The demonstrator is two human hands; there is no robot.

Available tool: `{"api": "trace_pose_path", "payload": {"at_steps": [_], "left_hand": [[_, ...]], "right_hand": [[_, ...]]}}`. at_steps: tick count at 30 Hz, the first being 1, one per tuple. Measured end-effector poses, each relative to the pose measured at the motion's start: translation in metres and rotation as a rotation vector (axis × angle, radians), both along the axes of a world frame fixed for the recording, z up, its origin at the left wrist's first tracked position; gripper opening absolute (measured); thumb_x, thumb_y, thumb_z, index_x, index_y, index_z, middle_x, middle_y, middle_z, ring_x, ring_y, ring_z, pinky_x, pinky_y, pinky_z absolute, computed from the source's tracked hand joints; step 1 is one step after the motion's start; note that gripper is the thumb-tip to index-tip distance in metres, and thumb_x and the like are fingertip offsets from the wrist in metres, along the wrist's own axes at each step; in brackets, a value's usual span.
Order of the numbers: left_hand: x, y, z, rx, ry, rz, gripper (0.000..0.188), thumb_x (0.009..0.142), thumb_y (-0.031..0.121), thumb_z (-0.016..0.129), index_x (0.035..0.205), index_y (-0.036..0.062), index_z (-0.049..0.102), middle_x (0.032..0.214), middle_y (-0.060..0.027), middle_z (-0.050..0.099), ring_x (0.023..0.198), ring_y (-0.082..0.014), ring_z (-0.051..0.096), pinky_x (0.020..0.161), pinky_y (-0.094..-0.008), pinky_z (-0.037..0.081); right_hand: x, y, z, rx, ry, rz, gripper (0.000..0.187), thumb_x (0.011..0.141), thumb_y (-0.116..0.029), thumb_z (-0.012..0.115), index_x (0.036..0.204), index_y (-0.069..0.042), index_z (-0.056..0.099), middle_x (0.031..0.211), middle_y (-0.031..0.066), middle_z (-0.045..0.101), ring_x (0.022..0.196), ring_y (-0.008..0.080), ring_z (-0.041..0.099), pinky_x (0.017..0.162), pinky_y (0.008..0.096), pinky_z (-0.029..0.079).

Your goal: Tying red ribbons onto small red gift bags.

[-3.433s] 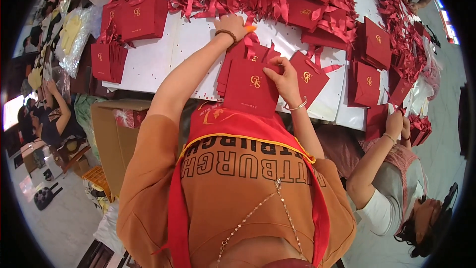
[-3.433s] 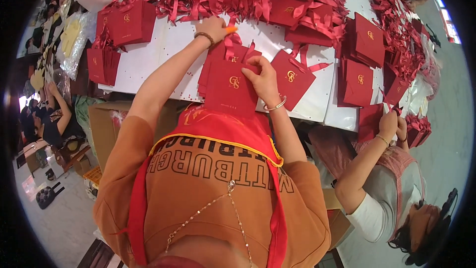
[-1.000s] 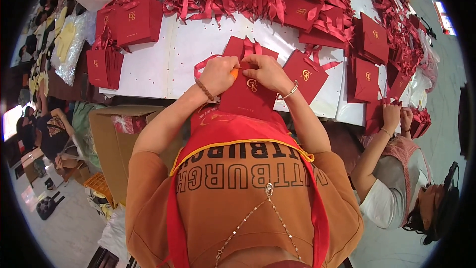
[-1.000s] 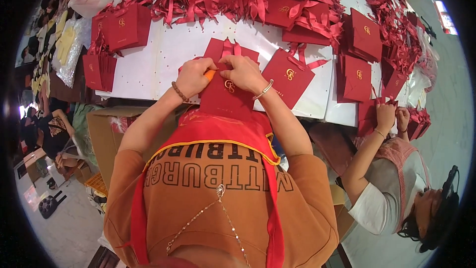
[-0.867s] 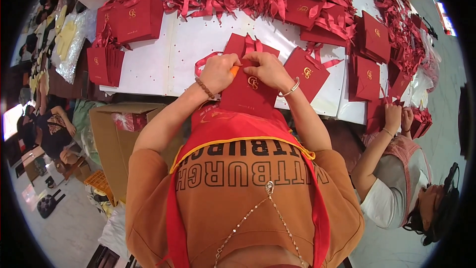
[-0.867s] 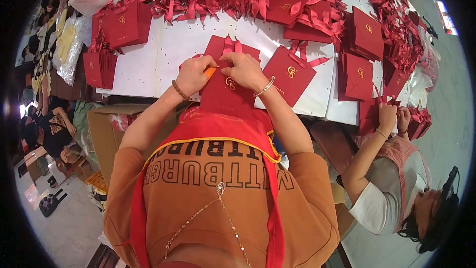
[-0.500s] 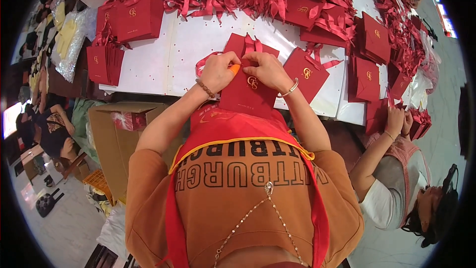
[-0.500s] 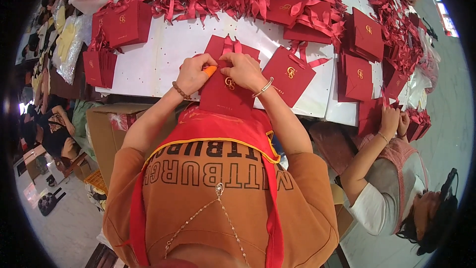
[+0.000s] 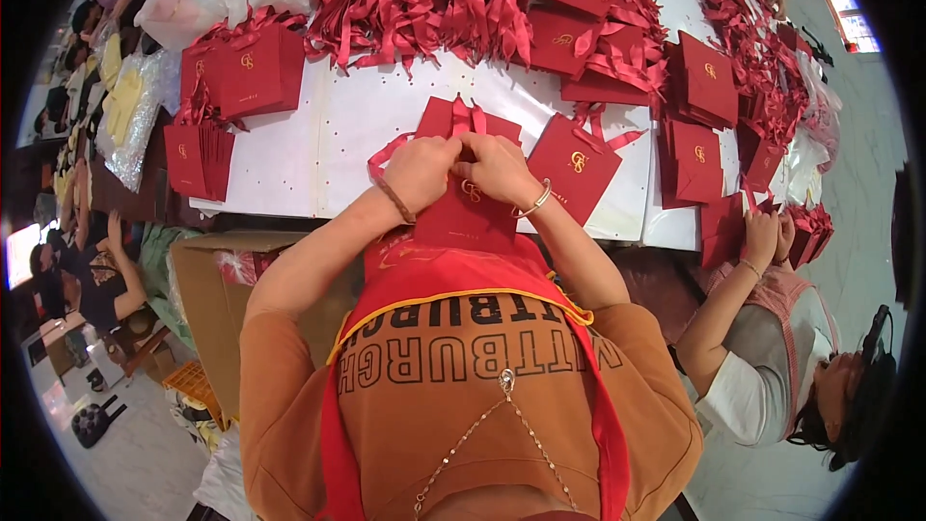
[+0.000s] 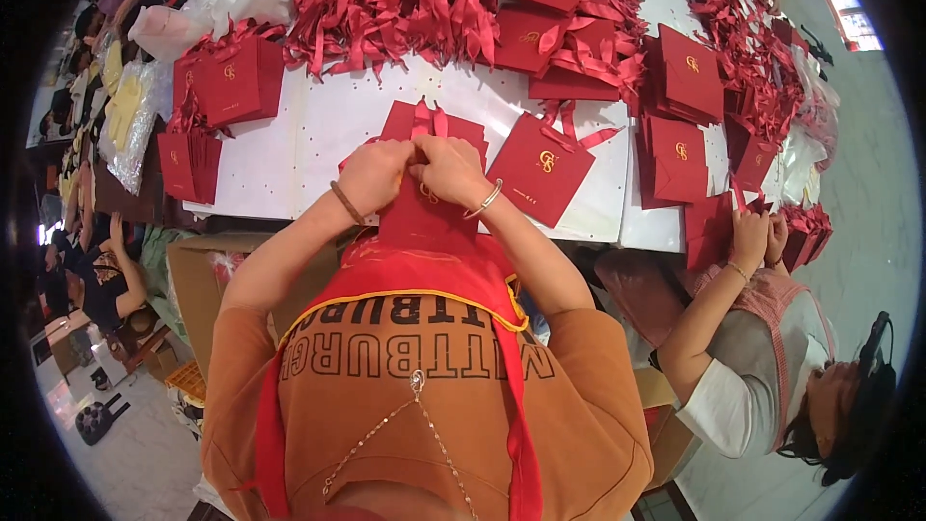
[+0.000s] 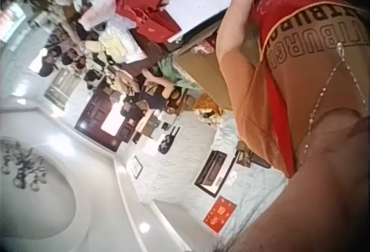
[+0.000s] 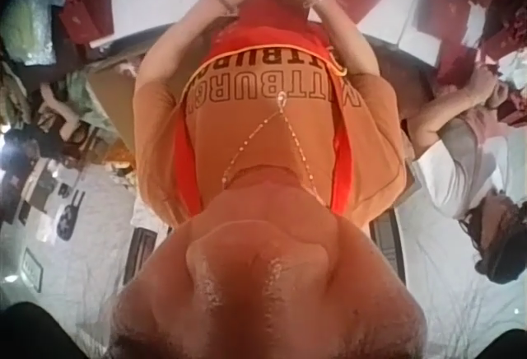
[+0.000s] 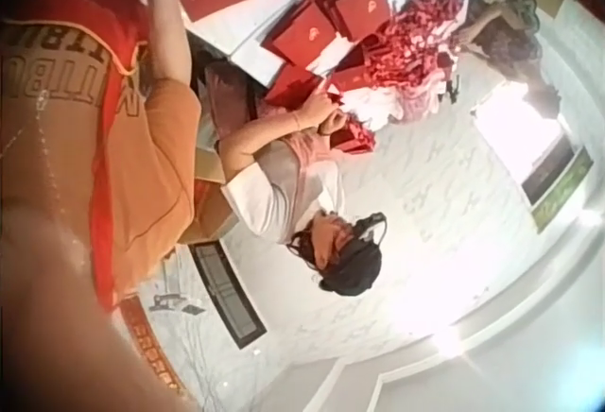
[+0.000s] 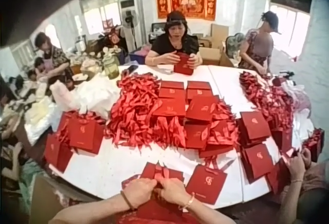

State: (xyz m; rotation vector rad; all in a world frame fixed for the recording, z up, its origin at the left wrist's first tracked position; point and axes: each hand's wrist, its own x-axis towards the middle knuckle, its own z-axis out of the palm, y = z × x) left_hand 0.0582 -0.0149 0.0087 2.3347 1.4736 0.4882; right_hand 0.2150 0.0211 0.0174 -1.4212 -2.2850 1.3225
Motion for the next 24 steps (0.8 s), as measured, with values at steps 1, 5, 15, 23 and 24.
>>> {"api": "trace_pose_path", "payload": {"at_steps": [1,5,15,23,24], "left_hand": [[-0.004,0.004,0.005,0.000,-0.002,-0.001,0.014,0.069,0.007,0.058,0.082,0.0053,0.054,0.069,-0.0112,0.056,0.064,-0.0287,0.056,0.054,-0.0404,0.045],[-0.021,0.012,0.024,-0.341,-0.098,0.149,0.021,0.066,0.020,0.067,0.079,0.0103,0.054,0.076,-0.0066,0.056,0.073,-0.0277,0.055,0.061,-0.0393,0.043],[-0.046,0.058,-0.004,-0.621,-0.135,-0.155,0.023,0.078,0.025,0.054,0.079,0.0034,0.061,0.085,-0.0069,0.058,0.081,-0.0228,0.052,0.070,-0.0349,0.039],[-0.038,0.078,0.025,-1.164,-0.222,-0.307,0.015,0.075,0.014,0.059,0.071,0.0003,0.056,0.077,-0.0014,0.049,0.071,-0.0116,0.044,0.065,-0.0255,0.035],[-0.037,0.076,0.020,-1.161,-0.218,-0.303,0.015,0.075,0.014,0.059,0.071,0.0003,0.056,0.077,-0.0014,0.049,0.071,-0.0116,0.044,0.065,-0.0255,0.035]], "right_hand": [[0.001,0.000,0.003,-0.023,-0.003,0.017,0.024,0.072,-0.022,0.062,0.092,-0.010,0.058,0.081,0.0121,0.063,0.079,0.0309,0.060,0.067,0.0413,0.045],[0.002,-0.003,-0.002,0.046,0.046,0.005,0.027,0.072,-0.023,0.063,0.094,-0.009,0.055,0.080,0.0136,0.062,0.078,0.0311,0.060,0.068,0.0413,0.045],[0.004,-0.016,0.014,0.460,0.049,0.071,0.028,0.073,-0.035,0.066,0.087,-0.012,0.060,0.061,0.0041,0.057,0.062,0.0195,0.054,0.069,0.0328,0.030],[0.001,-0.014,0.022,0.455,0.077,0.148,0.027,0.073,-0.031,0.067,0.091,-0.012,0.063,0.060,0.0073,0.057,0.061,0.0202,0.055,0.065,0.0319,0.034],[0.002,-0.014,0.021,0.402,0.118,0.129,0.025,0.072,-0.029,0.067,0.090,-0.011,0.063,0.057,0.0085,0.056,0.057,0.0214,0.055,0.060,0.0322,0.036]]}}
